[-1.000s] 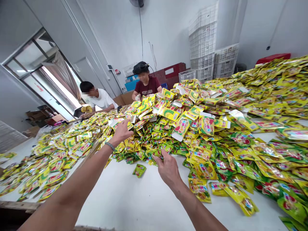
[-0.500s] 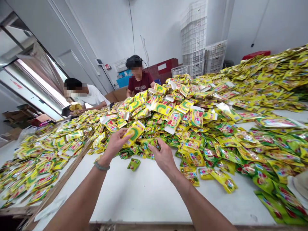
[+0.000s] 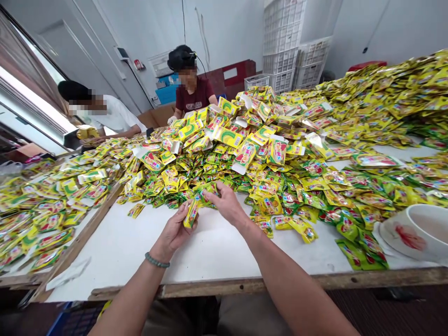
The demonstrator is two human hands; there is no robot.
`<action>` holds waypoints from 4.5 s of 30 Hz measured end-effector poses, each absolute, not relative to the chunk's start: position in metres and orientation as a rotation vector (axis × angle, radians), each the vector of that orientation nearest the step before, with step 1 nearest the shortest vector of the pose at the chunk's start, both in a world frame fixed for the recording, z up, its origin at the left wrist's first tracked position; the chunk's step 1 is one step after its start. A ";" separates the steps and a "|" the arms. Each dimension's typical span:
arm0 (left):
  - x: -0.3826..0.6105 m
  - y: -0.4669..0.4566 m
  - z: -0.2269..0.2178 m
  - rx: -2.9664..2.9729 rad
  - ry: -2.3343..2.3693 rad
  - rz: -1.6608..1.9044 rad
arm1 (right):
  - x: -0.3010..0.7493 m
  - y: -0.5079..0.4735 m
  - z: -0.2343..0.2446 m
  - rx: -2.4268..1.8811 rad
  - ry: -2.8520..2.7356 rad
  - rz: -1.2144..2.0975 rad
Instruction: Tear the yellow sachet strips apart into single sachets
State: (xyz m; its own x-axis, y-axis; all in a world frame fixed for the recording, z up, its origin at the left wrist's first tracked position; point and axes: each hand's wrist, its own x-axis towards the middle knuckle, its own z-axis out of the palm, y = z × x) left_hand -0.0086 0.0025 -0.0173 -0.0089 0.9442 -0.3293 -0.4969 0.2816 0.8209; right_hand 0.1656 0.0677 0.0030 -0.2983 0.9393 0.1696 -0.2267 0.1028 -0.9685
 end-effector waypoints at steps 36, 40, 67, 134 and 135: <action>-0.011 -0.010 -0.012 1.003 1.067 0.937 | 0.185 0.073 0.003 -0.996 -1.872 1.263; -0.010 -0.010 -0.011 1.007 1.081 0.906 | 0.177 0.069 -0.001 -0.969 -1.965 1.088; 0.001 -0.004 -0.004 0.767 1.076 1.383 | 0.160 0.050 -0.004 -0.945 -1.771 0.921; -0.018 -0.012 0.013 0.912 1.318 1.327 | 0.143 0.039 -0.016 -0.919 -1.988 0.955; -0.026 -0.017 0.022 0.991 1.403 1.258 | 0.147 0.047 -0.020 -0.997 -1.973 0.901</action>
State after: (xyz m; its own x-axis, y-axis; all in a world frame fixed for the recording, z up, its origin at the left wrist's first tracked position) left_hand -0.0264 -0.0167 0.0220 -0.1982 0.9703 -0.1386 -0.0320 0.1350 0.9903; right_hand 0.1468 0.0474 -0.0198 -0.4270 0.8553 0.2934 0.3385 0.4520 -0.8253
